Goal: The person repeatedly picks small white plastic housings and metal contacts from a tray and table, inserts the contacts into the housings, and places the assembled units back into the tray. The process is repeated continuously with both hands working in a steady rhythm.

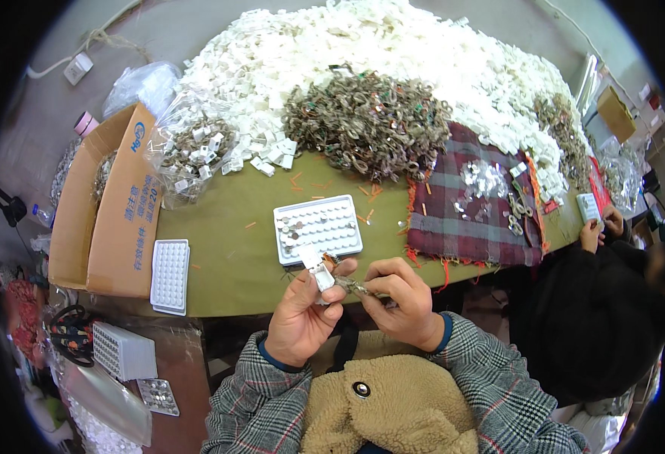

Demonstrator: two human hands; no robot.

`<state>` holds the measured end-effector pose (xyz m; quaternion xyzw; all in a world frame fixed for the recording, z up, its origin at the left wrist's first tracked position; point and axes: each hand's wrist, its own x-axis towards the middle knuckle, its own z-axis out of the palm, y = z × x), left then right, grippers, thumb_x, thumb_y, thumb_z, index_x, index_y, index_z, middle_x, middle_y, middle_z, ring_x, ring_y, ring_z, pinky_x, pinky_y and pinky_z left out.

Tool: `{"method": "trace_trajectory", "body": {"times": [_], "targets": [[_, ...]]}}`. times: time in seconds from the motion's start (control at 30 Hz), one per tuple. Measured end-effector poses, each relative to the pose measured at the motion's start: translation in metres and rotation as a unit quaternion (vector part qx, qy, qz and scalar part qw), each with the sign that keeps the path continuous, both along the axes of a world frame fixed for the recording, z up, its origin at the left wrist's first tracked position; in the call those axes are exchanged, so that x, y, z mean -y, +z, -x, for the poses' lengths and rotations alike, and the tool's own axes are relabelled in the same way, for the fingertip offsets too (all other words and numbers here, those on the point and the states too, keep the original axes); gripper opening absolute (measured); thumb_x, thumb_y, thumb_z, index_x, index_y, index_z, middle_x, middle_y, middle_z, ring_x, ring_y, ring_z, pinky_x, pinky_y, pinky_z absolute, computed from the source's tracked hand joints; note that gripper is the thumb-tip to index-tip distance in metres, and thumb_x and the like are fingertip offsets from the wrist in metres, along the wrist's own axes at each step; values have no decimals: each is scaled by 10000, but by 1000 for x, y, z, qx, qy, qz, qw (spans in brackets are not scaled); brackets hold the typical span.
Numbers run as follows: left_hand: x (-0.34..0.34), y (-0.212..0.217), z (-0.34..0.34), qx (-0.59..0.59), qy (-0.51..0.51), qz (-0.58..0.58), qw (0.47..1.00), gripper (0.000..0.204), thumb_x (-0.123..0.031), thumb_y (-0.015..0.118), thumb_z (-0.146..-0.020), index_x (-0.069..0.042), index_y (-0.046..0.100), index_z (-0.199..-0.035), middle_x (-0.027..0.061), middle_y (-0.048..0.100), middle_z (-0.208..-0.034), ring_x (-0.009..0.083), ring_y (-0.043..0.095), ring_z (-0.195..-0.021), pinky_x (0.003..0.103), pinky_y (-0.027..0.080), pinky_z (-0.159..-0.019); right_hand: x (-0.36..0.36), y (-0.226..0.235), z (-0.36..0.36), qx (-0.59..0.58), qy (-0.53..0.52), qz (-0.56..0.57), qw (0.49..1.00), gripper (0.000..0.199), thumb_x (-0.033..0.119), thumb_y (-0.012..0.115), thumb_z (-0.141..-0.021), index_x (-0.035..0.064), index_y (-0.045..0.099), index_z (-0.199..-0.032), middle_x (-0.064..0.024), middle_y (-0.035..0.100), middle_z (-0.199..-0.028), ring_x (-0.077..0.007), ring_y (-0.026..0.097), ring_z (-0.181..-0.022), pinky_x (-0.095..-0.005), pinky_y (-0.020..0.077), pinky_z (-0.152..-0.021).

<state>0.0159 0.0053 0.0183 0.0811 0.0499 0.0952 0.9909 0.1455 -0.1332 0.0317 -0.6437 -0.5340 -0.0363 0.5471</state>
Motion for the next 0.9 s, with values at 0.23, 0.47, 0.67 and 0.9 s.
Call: {"method": "trace_trajectory", "body": {"times": [0.23, 0.47, 0.67, 0.9], "targets": [[14, -1, -2, 31, 2, -178, 984, 336, -169, 660, -956, 7, 556, -1224, 167, 586, -1130, 174, 616, -815, 333, 569, -668, 23, -1, -26, -334, 110, -47, 935, 126, 87, 625, -934, -38, 638, -928, -101, 632, -944, -140, 587, -872, -270, 456, -775], [22, 6, -11, -1, -51, -272, 961, 309, -163, 691, -936, 22, 582, -1158, 163, 627, -1071, 188, 637, -808, 348, 582, -678, 26, 11, -37, -329, 163, 62, 928, 173, 66, 661, -923, -47, 648, -1053, -97, 608, -1084, -137, 563, -909, -275, 465, -819], [33, 13, -15, -88, 16, -524, 847, 208, -108, 676, -941, 24, 603, -1084, 93, 622, -998, 163, 629, -834, 288, 541, -742, 35, 5, -28, -260, 95, 43, 960, 97, 11, 709, -859, -23, 687, -947, -87, 635, -897, -180, 609, -819, -303, 489, -742], [31, 28, -13, -77, 33, -772, 630, 212, -74, 735, -848, -9, 621, -1015, 107, 560, -878, 239, 569, -777, 318, 469, -708, 32, -3, -26, -287, 97, 64, 951, 93, 28, 709, -870, -34, 682, -933, -101, 644, -927, -168, 597, -868, -284, 482, -755]]}}
